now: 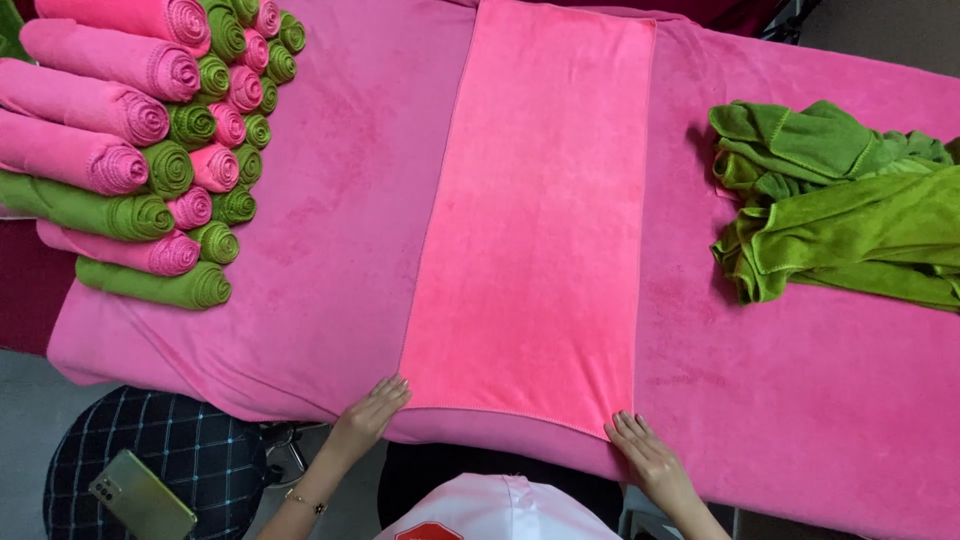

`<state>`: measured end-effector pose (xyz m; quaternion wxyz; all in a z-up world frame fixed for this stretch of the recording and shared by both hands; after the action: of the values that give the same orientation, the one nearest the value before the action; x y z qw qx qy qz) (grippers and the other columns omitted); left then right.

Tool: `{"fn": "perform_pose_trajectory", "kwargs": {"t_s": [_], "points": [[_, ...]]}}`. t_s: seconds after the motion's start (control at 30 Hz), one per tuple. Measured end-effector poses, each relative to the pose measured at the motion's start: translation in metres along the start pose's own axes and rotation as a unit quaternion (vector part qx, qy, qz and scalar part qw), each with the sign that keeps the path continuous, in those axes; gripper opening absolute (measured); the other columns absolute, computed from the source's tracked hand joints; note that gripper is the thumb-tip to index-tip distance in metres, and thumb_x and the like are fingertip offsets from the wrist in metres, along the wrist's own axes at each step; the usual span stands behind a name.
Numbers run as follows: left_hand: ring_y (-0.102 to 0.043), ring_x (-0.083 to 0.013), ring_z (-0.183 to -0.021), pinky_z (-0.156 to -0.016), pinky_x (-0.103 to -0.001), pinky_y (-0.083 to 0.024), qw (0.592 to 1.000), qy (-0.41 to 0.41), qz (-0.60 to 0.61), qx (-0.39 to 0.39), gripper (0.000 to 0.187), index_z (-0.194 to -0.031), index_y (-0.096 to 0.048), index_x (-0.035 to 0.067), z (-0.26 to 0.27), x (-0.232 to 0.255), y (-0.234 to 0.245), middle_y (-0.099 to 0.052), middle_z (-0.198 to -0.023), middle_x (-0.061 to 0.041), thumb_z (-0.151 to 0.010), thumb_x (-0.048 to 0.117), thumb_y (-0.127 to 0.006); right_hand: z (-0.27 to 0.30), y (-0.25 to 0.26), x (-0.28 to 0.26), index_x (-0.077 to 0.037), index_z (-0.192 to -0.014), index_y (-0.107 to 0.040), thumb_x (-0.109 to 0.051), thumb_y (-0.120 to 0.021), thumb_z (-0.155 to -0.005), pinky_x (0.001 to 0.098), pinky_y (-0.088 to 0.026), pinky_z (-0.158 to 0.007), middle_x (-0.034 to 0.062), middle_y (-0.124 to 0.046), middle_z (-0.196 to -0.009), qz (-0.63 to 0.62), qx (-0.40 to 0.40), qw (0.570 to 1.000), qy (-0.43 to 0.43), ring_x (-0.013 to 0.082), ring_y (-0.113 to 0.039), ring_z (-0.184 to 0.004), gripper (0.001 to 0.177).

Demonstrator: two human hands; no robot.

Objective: Folding and rolling towels into decorative shapes on a treatment table

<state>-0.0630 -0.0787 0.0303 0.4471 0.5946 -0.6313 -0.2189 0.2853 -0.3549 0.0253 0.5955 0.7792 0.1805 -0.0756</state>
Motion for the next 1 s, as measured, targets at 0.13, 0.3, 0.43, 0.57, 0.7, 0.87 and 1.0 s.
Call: {"fn": "perform_pose_trajectory", "kwargs": {"t_s": [0.13,0.3,0.43,0.57,0.7,0.87,1.0], "points": [[-0.061,-0.0318,-0.137,-0.122,-0.044,-0.047,1.0,0.012,-0.001,-0.013,0.042,-0.138,-0.062,-0.001,0.007,0.008,-0.001,-0.065,-0.143,-0.015,-0.097,-0.011,-0.061,0.005,0.003,-0.009,-0.007,-0.15,-0.053,0.014,-0.057,-0.088,0.0485,-0.038,-0.128,0.0125,-0.057,-0.154,0.008,0.004,1.0,0.0,0.029,-0.053,-0.147,0.065],[-0.06,-0.0342,-0.137,-0.121,-0.048,-0.046,0.999,0.033,0.029,-0.011,0.039,-0.137,-0.062,-0.002,0.016,0.012,-0.002,-0.064,-0.144,-0.016,-0.1,-0.011,-0.052,0.012,0.002,-0.013,-0.006,-0.15,-0.052,0.019,-0.054,-0.078,0.0496,-0.038,-0.128,0.0118,-0.057,-0.154,0.005,-0.004,1.0,0.004,0.0301,-0.052,-0.148,0.075],[-0.066,-0.029,-0.13,-0.118,-0.044,-0.049,0.999,0.048,0.004,0.009,0.031,-0.128,-0.068,0.001,0.002,0.016,0.004,-0.069,-0.138,-0.013,-0.097,0.003,-0.065,-0.002,0.012,-0.019,-0.007,-0.145,-0.057,-0.003,-0.057,-0.096,0.0483,-0.04,-0.126,0.0104,-0.061,-0.15,0.012,0.0,1.0,0.005,0.0291,-0.056,-0.144,0.05],[-0.067,-0.0238,-0.085,-0.074,-0.038,-0.052,0.985,0.066,-0.151,0.048,0.028,-0.085,-0.069,0.019,-0.07,0.009,0.008,-0.075,-0.096,0.0,-0.09,0.045,-0.076,-0.066,0.039,0.0,-0.017,-0.112,-0.078,-0.025,-0.071,-0.093,0.0499,-0.051,-0.111,0.0034,-0.078,-0.116,0.059,0.065,0.995,-0.052,0.0269,-0.073,-0.113,0.022],[-0.058,-0.0445,-0.133,-0.103,-0.054,-0.051,0.985,0.135,-0.018,0.103,0.028,-0.125,-0.074,0.008,-0.21,-0.003,-0.031,-0.066,-0.138,-0.017,-0.099,0.019,-0.067,-0.19,0.002,0.058,-0.013,-0.152,-0.059,-0.014,-0.062,-0.103,0.0592,-0.041,-0.112,0.017,-0.057,-0.155,0.074,0.141,0.967,-0.196,0.041,-0.053,-0.141,0.05],[-0.022,-0.0433,-0.16,-0.13,-0.061,-0.012,0.962,0.266,-0.041,-0.052,0.06,-0.164,-0.04,0.014,-0.272,-0.067,-0.164,-0.028,-0.174,-0.015,-0.111,0.043,-0.044,-0.287,-0.053,0.11,-0.019,-0.163,-0.044,-0.031,-0.051,-0.108,0.0742,-0.015,-0.121,0.0205,-0.033,-0.17,0.073,0.047,0.942,-0.325,0.0432,-0.026,-0.158,0.057],[-0.029,-0.0447,-0.157,-0.127,-0.062,-0.021,0.953,0.285,-0.091,-0.055,0.074,-0.16,-0.048,0.025,-0.244,-0.099,-0.134,-0.036,-0.17,-0.017,-0.101,0.069,-0.05,-0.264,-0.021,0.114,-0.027,-0.164,-0.044,-0.068,-0.047,-0.104,0.0678,-0.013,-0.126,0.0192,-0.035,-0.171,0.095,-0.005,0.921,-0.378,0.037,-0.03,-0.159,0.073]]}}
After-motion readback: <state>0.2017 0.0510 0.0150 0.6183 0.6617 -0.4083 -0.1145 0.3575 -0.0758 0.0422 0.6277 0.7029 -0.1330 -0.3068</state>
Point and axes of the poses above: each hand's wrist, its own z-axis away from the middle knuckle, its own y-axis out of the back of the hand, x = y × z, the point moved 10 cm from there along -z, towards the middle knuckle
